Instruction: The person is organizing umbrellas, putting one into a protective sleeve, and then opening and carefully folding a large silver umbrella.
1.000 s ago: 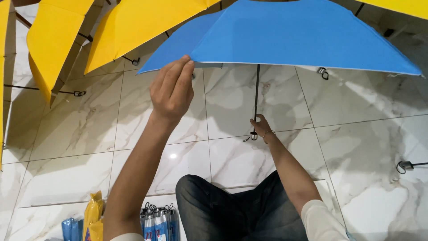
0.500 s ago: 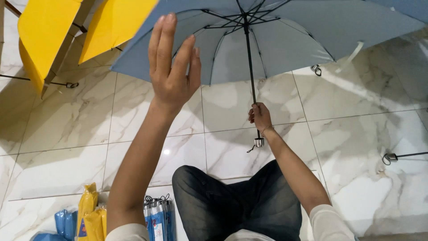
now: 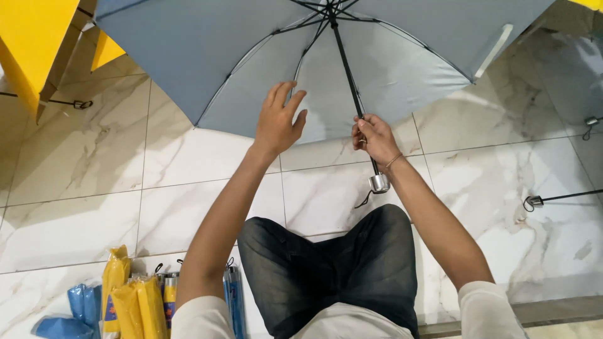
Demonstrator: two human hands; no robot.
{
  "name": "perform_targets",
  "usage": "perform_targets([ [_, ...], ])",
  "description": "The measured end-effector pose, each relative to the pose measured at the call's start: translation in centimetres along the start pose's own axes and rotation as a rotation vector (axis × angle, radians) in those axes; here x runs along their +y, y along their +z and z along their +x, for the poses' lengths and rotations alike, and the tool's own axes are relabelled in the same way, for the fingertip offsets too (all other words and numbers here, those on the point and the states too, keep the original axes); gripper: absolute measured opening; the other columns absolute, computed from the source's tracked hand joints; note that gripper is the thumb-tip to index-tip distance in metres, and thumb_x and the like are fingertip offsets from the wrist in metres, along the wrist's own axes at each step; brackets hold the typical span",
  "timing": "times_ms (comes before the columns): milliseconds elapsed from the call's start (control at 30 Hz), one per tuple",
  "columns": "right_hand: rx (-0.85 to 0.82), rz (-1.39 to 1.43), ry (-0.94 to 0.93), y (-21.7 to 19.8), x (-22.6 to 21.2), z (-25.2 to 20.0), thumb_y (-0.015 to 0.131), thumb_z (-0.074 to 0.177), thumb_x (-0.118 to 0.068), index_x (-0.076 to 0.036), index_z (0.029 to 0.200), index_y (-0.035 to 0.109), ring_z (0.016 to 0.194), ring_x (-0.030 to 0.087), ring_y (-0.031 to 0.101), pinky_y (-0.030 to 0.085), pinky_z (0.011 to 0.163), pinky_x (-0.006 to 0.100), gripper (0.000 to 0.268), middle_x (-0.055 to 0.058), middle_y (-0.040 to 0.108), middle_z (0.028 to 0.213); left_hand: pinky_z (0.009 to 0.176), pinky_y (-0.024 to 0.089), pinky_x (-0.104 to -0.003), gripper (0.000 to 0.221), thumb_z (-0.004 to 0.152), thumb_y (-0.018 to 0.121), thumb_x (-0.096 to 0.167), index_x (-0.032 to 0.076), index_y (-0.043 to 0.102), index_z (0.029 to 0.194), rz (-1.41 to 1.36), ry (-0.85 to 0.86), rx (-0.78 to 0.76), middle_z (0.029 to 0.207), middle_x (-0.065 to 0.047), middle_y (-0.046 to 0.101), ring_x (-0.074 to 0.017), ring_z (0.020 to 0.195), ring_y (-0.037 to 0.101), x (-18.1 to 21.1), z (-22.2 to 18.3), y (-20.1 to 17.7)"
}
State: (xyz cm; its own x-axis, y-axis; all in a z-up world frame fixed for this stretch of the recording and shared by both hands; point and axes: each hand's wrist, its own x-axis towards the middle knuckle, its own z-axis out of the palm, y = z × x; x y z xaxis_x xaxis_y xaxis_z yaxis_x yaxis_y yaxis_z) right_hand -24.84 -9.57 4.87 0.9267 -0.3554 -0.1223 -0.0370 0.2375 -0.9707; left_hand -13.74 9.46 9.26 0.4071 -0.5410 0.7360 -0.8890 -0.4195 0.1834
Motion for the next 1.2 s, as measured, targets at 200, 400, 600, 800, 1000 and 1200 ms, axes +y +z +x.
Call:
perform_targets([
  [200, -0.145, 0.201, -0.023, 0.6, -7.1, -2.8, 0.043, 0.086, -0.004, -0.006, 0.121, 0.036, 0.056, 0.017, 0.057, 0.053, 0.049, 0.026, 0.036, 0.008, 0.053, 0.075, 0.091, 0.04, -0.039, 0.035, 0.079, 0.06, 0.01, 0.01, 0.049, 0.112, -0.054, -0.174, -0.231, 0.113, -0.009, 0.044, -0.0272, 0.111, 0.041, 0.3, -1.9, 2.7],
  [400, -0.193, 0.211, -0.044, 3.0, -14.2, -6.4, 0.05, 0.081, -0.013, -0.003, 0.121, 0.042, 0.063, 0.022, 0.062, 0.054, 0.056, 0.03, 0.041, 0.012, 0.056, 0.077, 0.094, 0.039, -0.036, 0.036, 0.08, 0.06, 0.012, 0.01, 0.048, 0.114, -0.029, -0.165, -0.252, 0.113, -0.008, 0.045, -0.0261, 0.113, 0.04, 1.4, -1.3, 2.8],
  [600, -0.233, 0.133, -0.006, 2.1, -12.9, -6.2, 0.045, 0.082, -0.024, -0.004, 0.092, 0.057, 0.064, 0.022, 0.061, 0.05, 0.055, 0.03, 0.025, 0.011, 0.057, 0.073, 0.097, 0.035, -0.036, 0.037, 0.081, 0.058, 0.011, 0.008, 0.046, 0.116, -0.09, -0.237, -0.309, 0.114, -0.01, 0.044, -0.0266, 0.115, 0.038, 2.5, -2.0, 2.0],
  [800, -0.244, 0.061, -0.095, 2.6, -14.1, -7.5, 0.04, 0.083, -0.042, -0.006, 0.089, 0.054, 0.071, 0.023, 0.061, 0.049, 0.058, 0.03, 0.039, 0.009, 0.055, 0.076, 0.099, 0.033, -0.036, 0.039, 0.082, 0.056, 0.01, 0.007, 0.043, 0.119, -0.16, -0.304, -0.354, 0.116, -0.012, 0.043, -0.0276, 0.116, 0.037, 3.0, -2.7, 2.3],
  [1000, -0.22, -0.041, -0.195, 4.9, -18.0, -10.9, 0.032, 0.079, -0.054, -0.013, 0.088, 0.051, 0.07, 0.018, 0.06, 0.044, 0.056, 0.024, 0.046, 0.003, 0.053, 0.07, 0.086, 0.041, -0.04, 0.04, 0.079, 0.055, 0.006, 0.004, 0.042, 0.117, -0.248, -0.233, -0.197, 0.116, -0.014, 0.044, -0.0318, 0.107, 0.04, 2.7, -3.7, 3.9],
  [1200, -0.17, -0.18, -0.208, 5.2, -17.4, -12.0, 0.037, 0.057, -0.016, -0.009, 0.093, 0.045, 0.073, 0.018, 0.06, 0.044, 0.058, 0.024, 0.037, 0.003, 0.053, 0.069, 0.09, 0.037, -0.039, 0.039, 0.077, 0.056, 0.007, 0.002, 0.044, 0.114, -0.292, -0.264, -0.17, 0.112, -0.014, 0.047, -0.0309, 0.103, 0.042, 4.1, -5.8, 5.5],
])
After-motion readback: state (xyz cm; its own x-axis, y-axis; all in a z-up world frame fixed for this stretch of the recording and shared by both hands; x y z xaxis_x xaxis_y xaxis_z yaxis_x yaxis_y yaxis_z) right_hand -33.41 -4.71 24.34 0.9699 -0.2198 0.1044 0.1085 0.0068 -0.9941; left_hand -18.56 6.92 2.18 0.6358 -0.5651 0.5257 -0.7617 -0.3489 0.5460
